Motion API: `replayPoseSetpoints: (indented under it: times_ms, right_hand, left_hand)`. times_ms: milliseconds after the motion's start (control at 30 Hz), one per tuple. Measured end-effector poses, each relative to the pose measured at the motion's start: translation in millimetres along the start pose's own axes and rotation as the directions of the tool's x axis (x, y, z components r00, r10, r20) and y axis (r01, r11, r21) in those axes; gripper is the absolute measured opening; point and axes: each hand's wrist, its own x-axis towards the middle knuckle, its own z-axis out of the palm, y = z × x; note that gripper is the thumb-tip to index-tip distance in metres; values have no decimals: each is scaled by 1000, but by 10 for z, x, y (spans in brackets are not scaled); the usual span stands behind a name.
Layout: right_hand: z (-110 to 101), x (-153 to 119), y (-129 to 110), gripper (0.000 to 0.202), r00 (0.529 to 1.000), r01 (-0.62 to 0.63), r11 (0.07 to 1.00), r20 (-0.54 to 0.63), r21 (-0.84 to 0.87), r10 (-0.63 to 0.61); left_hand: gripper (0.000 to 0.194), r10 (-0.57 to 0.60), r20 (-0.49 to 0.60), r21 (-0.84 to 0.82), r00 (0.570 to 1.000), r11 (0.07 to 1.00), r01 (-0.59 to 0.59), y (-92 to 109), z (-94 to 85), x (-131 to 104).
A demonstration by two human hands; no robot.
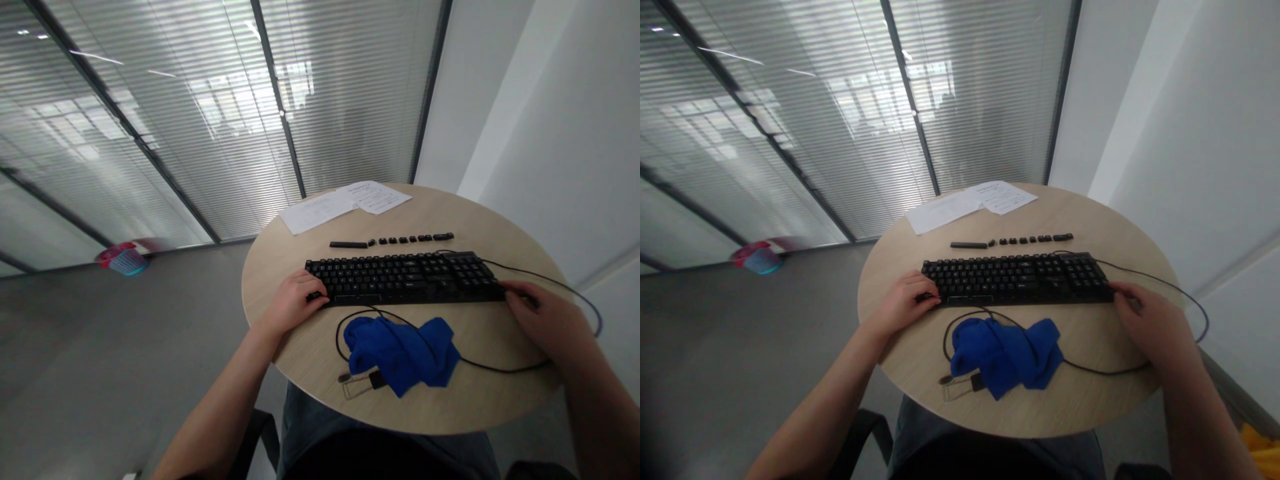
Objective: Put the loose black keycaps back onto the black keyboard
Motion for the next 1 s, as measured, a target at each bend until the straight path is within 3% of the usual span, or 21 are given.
replayPoseSetpoints:
  times_ms: [233, 667, 1000]
  right_hand:
    - [2, -10, 2, 58, 1000, -14, 1000, 8, 13, 14]
    - [0, -15, 19, 58, 1000, -24, 1000, 4, -4, 24]
    - [-24, -22, -29, 58, 999, -38, 999, 8, -7, 38]
  left_hand:
    - [3, -35, 15, -52, 999, 998, 36, -39, -22, -28]
    - [9, 30, 33, -93, 999, 995, -26, -22, -34, -13]
    - [11, 26, 22, -6, 999, 1000, -26, -20, -23, -30]
